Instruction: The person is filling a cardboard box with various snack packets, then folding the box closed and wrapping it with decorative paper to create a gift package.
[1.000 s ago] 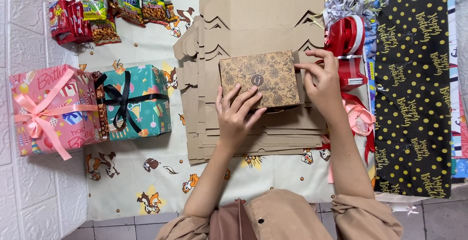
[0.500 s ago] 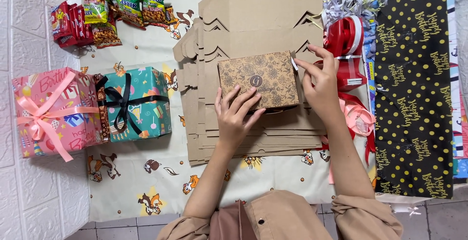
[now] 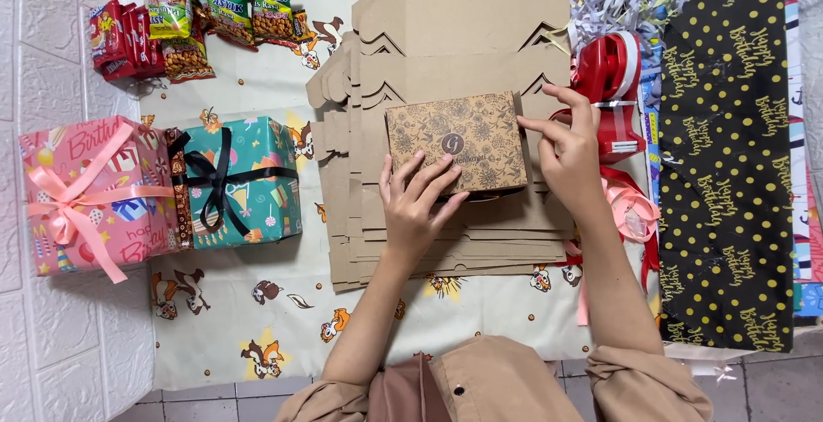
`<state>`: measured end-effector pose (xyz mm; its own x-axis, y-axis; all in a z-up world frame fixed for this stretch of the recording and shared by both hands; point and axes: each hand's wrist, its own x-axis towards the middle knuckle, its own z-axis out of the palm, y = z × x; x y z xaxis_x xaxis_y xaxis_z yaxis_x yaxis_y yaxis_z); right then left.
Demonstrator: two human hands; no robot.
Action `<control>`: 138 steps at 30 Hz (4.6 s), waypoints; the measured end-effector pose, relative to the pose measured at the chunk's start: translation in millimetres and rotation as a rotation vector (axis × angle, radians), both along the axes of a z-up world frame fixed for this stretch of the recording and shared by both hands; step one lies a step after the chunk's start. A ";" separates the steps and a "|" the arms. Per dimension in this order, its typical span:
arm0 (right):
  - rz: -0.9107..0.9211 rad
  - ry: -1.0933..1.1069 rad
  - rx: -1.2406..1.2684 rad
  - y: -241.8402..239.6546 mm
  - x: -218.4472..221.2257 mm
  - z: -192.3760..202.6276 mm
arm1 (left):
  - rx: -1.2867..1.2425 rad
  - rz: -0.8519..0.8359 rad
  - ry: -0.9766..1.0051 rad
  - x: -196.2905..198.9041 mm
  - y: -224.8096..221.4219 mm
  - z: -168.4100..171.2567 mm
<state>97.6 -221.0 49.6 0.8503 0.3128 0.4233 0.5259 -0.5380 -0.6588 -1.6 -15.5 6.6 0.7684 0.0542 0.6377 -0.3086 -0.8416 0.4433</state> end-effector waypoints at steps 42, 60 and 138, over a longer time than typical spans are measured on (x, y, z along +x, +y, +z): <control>0.083 0.382 0.249 -4.5 -53.7 -3.4 | 0.010 -0.008 -0.006 -0.7 2.0 -3.8; 0.076 -0.108 -0.029 14.1 -62.8 -36.2 | -0.153 -0.178 -0.035 -15.5 38.9 -17.7; -0.183 -0.045 0.125 -26.0 -56.5 13.0 | -0.232 -0.107 -0.020 4.1 43.5 -46.2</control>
